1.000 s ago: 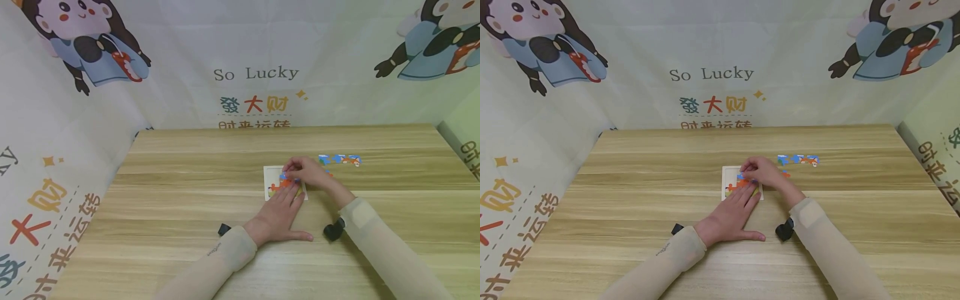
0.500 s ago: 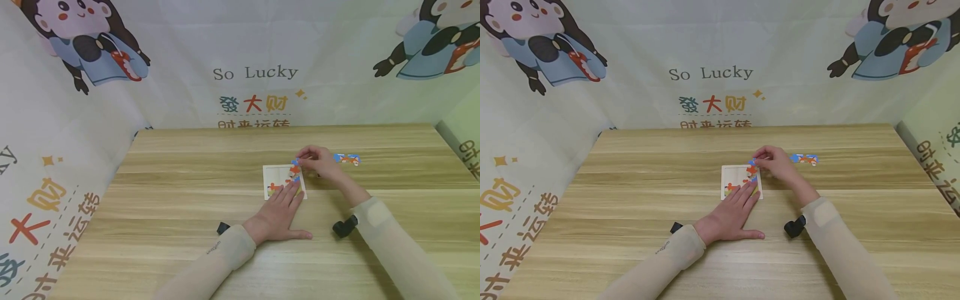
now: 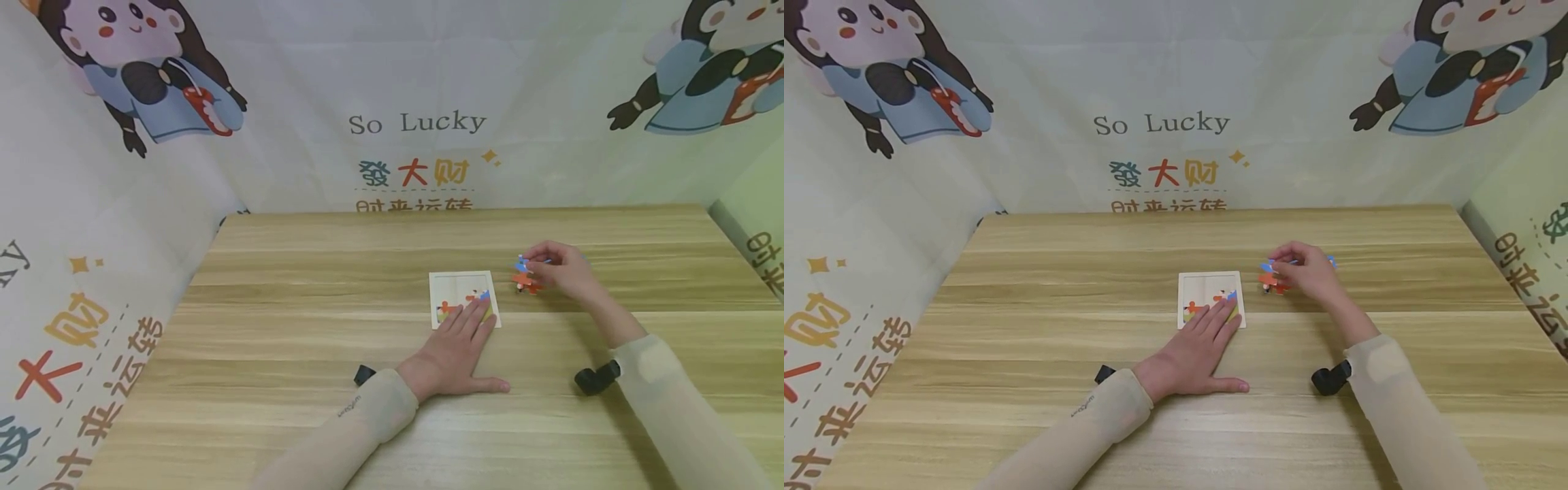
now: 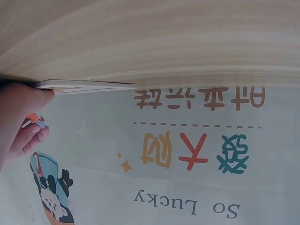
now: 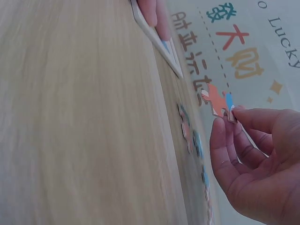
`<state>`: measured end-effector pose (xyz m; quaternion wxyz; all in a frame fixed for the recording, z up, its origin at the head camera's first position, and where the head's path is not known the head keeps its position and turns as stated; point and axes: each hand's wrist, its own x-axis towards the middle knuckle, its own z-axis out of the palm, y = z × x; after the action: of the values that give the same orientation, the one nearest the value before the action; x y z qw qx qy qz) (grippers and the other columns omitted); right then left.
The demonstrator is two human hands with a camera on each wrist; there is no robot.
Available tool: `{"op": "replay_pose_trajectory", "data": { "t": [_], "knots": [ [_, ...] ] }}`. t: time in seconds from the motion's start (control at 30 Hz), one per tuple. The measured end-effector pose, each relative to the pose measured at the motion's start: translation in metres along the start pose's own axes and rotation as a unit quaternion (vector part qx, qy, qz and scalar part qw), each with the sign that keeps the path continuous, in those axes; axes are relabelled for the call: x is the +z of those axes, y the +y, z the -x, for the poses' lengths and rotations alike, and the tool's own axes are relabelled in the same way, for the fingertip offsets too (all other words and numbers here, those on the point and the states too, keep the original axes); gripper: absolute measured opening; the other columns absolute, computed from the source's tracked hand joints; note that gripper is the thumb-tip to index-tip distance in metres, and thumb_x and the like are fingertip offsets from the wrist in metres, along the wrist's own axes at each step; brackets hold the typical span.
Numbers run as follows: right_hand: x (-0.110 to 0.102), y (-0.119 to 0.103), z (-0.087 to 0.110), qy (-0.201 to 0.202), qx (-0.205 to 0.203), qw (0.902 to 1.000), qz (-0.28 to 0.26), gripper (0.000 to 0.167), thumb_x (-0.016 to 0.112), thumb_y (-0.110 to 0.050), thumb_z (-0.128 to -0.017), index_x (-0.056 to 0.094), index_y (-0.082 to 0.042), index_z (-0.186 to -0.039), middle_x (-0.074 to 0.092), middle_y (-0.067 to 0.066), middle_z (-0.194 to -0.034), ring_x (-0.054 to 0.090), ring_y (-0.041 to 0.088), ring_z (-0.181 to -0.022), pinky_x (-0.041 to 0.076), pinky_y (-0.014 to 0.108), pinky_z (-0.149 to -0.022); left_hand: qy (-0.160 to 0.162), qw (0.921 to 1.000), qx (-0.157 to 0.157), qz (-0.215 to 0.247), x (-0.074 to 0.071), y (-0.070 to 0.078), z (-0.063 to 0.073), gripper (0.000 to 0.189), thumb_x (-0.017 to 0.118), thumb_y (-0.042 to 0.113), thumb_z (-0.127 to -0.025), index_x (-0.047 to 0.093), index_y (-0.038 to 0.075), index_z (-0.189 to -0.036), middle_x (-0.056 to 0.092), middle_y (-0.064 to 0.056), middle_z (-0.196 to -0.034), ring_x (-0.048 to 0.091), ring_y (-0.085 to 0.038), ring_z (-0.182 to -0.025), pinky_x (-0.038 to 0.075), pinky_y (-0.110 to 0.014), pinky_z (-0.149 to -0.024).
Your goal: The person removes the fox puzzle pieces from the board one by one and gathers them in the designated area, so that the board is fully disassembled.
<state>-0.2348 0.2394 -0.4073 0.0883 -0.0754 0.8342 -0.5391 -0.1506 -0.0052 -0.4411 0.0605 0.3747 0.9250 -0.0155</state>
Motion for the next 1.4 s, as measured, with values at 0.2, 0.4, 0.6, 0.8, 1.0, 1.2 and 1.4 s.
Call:
{"op": "replay_pose_trajectory", "data": {
  "t": [0.2, 0.4, 0.6, 0.8, 1.0, 1.2, 1.4],
  "knots": [
    [-0.013, 0.01, 0.008, 0.0, 0.005, 0.9999, -0.016, 0.035, 0.058, -0.007, -0.099, 0.051, 0.016, -0.124, 0.062, -0.014, -0.088, 0.063, -0.004, -0.081, 0.059, 0.017, -0.074, -0.001, 1.0, 0.001, -0.001, 0.002, 0.0, 0.0, 0.105, 0.044, 0.08, -0.087, 0.017, 0.01, -0.16, 0.0, -0.012, -0.17, 0.002, -0.024, -0.158, 0.01, -0.038, -0.129],
    [-0.022, 0.017, 0.014, 0.002, 0.024, 0.9995, -0.019, 0.033, 0.058, -0.008, -0.1, 0.05, 0.015, -0.123, 0.062, -0.017, -0.087, 0.064, -0.005, -0.082, 0.058, 0.016, -0.074, -0.003, 1.0, -0.001, -0.008, 0.002, 0.0, -0.001, 0.105, 0.043, 0.081, -0.087, 0.016, 0.01, -0.16, 0.0, -0.011, -0.17, 0.002, -0.023, -0.158, 0.01, -0.038, -0.129],
    [-0.026, 0.022, 0.017, 0.004, 0.02, 0.9997, -0.012, 0.032, 0.056, -0.003, -0.1, 0.049, 0.019, -0.121, 0.061, -0.017, -0.085, 0.063, -0.006, -0.08, 0.058, 0.017, -0.071, -0.007, 1.0, 0.0, -0.004, 0.002, 0.0, -0.001, 0.105, 0.042, 0.081, -0.087, 0.015, 0.01, -0.16, -0.002, -0.011, -0.17, 0.0, -0.023, -0.158, 0.009, -0.038, -0.129],
    [-0.028, 0.023, 0.018, -0.002, 0.022, 0.9997, 0.008, 0.032, 0.056, -0.003, -0.099, 0.05, 0.019, -0.122, 0.061, -0.014, -0.088, 0.062, -0.006, -0.079, 0.058, 0.016, -0.071, -0.003, 1.0, 0.002, -0.007, 0.001, 0.0, 0.0, 0.105, 0.042, 0.081, -0.087, 0.016, 0.01, -0.16, -0.001, -0.011, -0.17, 0.001, -0.023, -0.158, 0.01, -0.038, -0.129],
    [-0.029, 0.022, 0.019, -0.006, 0.023, 0.9988, 0.043, 0.03, 0.057, -0.002, -0.099, 0.055, 0.019, -0.121, 0.065, -0.004, -0.091, 0.061, -0.005, -0.076, 0.059, 0.017, -0.07, -0.003, 1.0, 0.001, -0.006, 0.002, 0.0, -0.001, 0.105, 0.041, 0.081, -0.087, 0.016, 0.01, -0.16, -0.001, -0.011, -0.17, 0.001, -0.023, -0.158, 0.009, -0.038, -0.129],
    [-0.027, 0.021, 0.018, -0.004, 0.028, 0.9975, 0.065, 0.027, 0.056, -0.001, -0.099, 0.057, 0.018, -0.118, 0.067, 0.008, -0.095, 0.061, -0.006, -0.077, 0.059, 0.018, -0.069, -0.003, 1.0, 0.002, -0.005, 0.002, 0.0, -0.001, 0.104, 0.041, 0.081, -0.088, 0.016, 0.01, -0.16, -0.001, -0.011, -0.17, 0.001, -0.023, -0.158, 0.009, -0.038, -0.129],
    [-0.025, 0.02, 0.018, 0.005, 0.025, 0.995, 0.096, 0.025, 0.058, -0.002, -0.098, 0.059, 0.016, -0.116, 0.068, 0.023, -0.101, 0.06, -0.007, -0.075, 0.058, 0.016, -0.068, -0.004, 0.9999, 0.001, -0.009, 0.002, 0.0, -0.001, 0.105, 0.04, 0.082, -0.088, 0.016, 0.011, -0.16, -0.002, -0.011, -0.17, 0.0, -0.023, -0.158, 0.008, -0.038, -0.129]
  ]
}}
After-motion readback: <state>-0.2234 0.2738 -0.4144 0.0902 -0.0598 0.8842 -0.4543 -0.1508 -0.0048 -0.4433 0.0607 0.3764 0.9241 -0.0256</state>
